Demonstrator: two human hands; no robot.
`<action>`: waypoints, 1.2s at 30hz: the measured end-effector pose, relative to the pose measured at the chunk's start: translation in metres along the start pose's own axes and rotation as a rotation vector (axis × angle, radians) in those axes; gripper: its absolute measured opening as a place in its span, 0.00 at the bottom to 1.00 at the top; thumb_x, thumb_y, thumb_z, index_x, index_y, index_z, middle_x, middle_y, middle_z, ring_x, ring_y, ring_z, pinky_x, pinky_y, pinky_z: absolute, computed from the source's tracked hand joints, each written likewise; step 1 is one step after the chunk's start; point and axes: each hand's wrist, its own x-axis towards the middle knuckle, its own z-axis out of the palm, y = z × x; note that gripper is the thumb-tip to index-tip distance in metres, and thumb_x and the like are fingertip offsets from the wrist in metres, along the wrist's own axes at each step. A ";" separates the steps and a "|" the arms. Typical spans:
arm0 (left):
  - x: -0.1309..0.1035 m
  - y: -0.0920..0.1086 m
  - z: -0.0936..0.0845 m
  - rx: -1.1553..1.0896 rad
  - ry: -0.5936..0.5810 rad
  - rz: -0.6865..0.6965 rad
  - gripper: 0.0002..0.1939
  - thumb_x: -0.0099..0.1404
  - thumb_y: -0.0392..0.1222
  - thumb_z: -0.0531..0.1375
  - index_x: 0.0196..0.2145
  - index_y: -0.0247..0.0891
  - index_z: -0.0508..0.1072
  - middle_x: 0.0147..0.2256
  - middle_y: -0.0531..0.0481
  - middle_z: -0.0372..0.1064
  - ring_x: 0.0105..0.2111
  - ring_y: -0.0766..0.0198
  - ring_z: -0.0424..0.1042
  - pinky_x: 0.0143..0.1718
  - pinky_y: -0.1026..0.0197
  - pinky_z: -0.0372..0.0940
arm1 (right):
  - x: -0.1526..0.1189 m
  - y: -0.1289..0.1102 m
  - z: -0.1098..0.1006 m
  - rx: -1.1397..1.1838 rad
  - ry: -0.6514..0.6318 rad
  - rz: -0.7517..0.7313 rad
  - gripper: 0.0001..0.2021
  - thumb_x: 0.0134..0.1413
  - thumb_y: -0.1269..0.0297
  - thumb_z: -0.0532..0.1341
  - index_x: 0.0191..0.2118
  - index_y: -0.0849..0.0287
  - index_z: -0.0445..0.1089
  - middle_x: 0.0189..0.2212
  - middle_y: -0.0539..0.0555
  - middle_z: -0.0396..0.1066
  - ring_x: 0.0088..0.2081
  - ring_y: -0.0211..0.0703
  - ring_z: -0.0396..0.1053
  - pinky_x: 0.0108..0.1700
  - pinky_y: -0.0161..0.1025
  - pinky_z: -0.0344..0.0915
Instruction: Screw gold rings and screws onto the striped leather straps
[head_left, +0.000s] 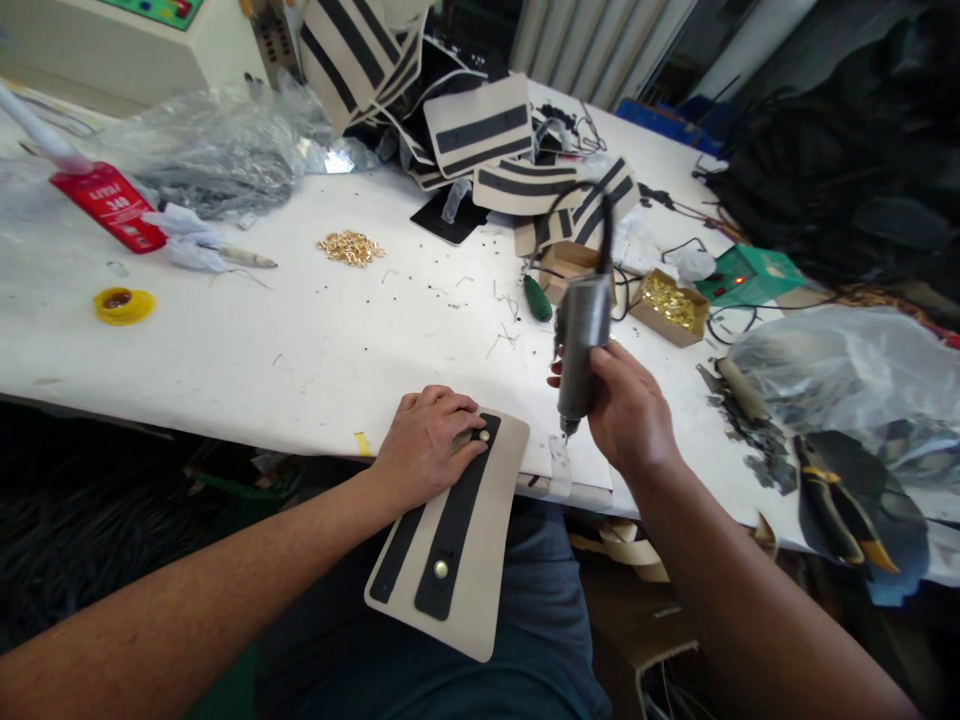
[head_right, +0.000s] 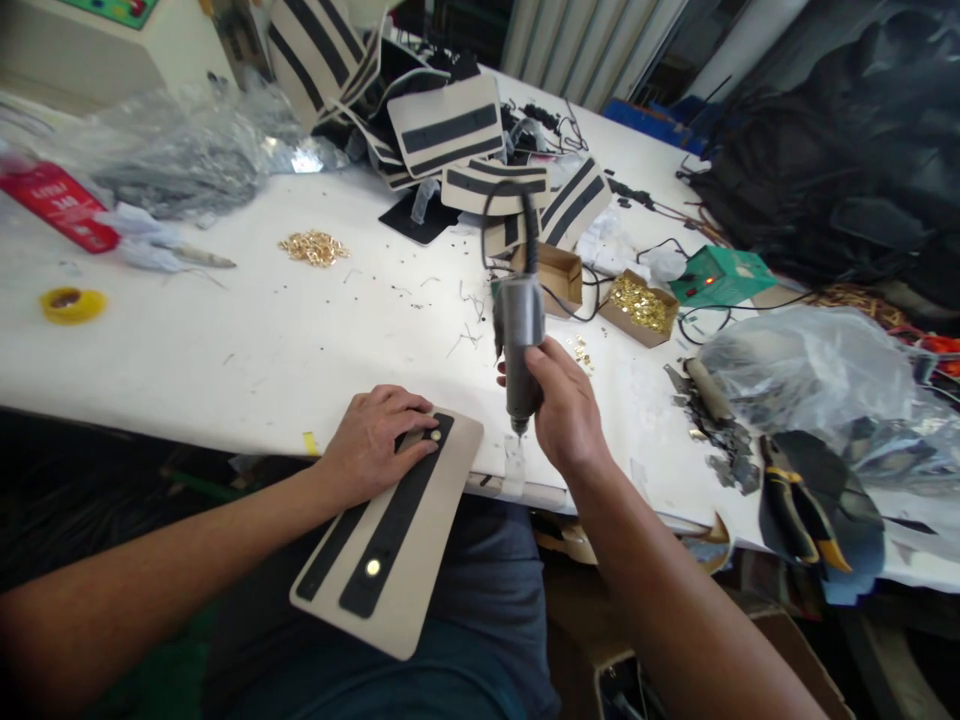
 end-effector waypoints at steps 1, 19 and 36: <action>0.000 -0.001 0.000 -0.004 0.001 0.001 0.11 0.68 0.46 0.66 0.48 0.46 0.81 0.54 0.50 0.77 0.57 0.49 0.67 0.53 0.43 0.61 | -0.004 -0.008 0.008 0.177 0.039 0.026 0.20 0.64 0.45 0.58 0.46 0.55 0.75 0.37 0.54 0.74 0.36 0.47 0.73 0.36 0.43 0.73; 0.001 0.001 -0.001 -0.032 -0.005 -0.038 0.10 0.66 0.45 0.67 0.46 0.46 0.81 0.53 0.51 0.76 0.57 0.50 0.67 0.54 0.43 0.61 | -0.022 -0.014 0.080 0.229 0.127 -0.229 0.18 0.53 0.49 0.74 0.34 0.54 0.68 0.25 0.45 0.67 0.24 0.37 0.67 0.26 0.37 0.68; 0.002 0.003 -0.002 -0.021 -0.014 -0.043 0.09 0.69 0.47 0.65 0.46 0.47 0.80 0.52 0.51 0.77 0.56 0.50 0.67 0.53 0.44 0.61 | -0.025 -0.012 0.080 0.192 0.055 -0.246 0.15 0.53 0.54 0.72 0.32 0.52 0.66 0.26 0.47 0.67 0.27 0.41 0.69 0.27 0.41 0.70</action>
